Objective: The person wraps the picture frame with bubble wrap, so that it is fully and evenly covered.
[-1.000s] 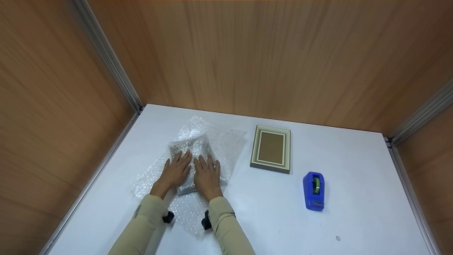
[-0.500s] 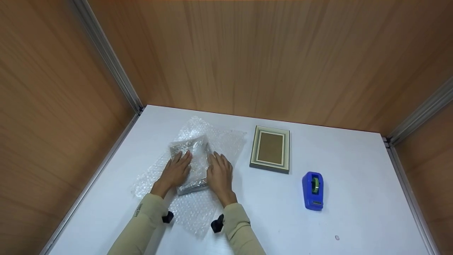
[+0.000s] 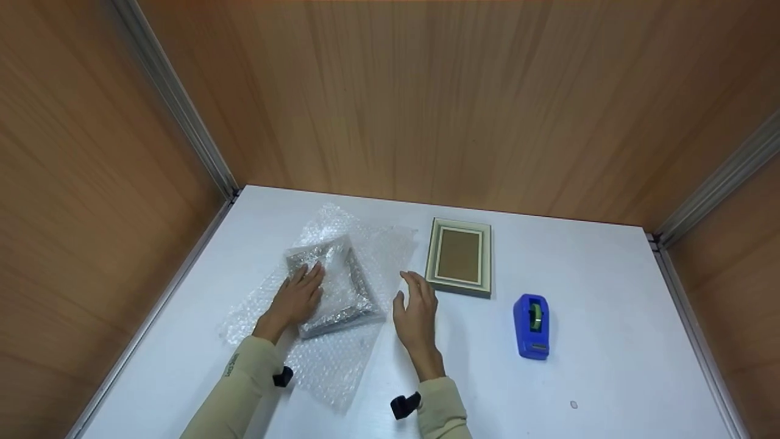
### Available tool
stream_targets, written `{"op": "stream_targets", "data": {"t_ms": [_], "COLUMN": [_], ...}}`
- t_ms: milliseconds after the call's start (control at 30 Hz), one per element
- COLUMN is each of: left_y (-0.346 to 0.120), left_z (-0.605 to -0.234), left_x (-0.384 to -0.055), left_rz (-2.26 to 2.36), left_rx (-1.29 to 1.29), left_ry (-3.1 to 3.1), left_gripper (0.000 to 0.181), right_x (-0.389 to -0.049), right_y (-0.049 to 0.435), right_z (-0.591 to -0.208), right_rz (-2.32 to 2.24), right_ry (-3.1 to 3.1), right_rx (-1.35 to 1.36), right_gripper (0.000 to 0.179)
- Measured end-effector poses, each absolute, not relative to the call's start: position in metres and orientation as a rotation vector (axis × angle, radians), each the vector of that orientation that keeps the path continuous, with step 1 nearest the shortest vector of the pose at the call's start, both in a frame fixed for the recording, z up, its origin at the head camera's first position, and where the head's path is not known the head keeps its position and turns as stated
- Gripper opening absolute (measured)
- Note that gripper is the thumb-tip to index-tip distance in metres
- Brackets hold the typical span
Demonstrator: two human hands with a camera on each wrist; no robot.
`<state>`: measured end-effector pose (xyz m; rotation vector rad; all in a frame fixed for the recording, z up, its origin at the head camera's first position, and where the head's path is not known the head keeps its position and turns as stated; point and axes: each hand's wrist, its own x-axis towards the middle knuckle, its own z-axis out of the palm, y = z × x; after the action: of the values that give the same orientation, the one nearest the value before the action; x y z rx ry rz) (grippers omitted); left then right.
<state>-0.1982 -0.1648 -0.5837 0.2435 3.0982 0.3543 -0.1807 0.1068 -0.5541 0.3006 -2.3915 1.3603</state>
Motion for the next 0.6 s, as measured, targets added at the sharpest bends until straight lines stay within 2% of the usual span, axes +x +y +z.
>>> {"op": "stream_targets", "data": {"t_ms": [600], "left_y": [-0.166], "left_z": [-0.583], "left_x": [-0.199], "left_rz": [0.394], "left_rx": [0.232], "left_ry": [3.055], "left_gripper": [0.050], "right_x": [-0.152], "right_y": [0.170], "right_z": [-0.550], "right_rz": [1.385], "right_ry": [-2.359], "right_rx": [0.136], "right_gripper": [0.038]}}
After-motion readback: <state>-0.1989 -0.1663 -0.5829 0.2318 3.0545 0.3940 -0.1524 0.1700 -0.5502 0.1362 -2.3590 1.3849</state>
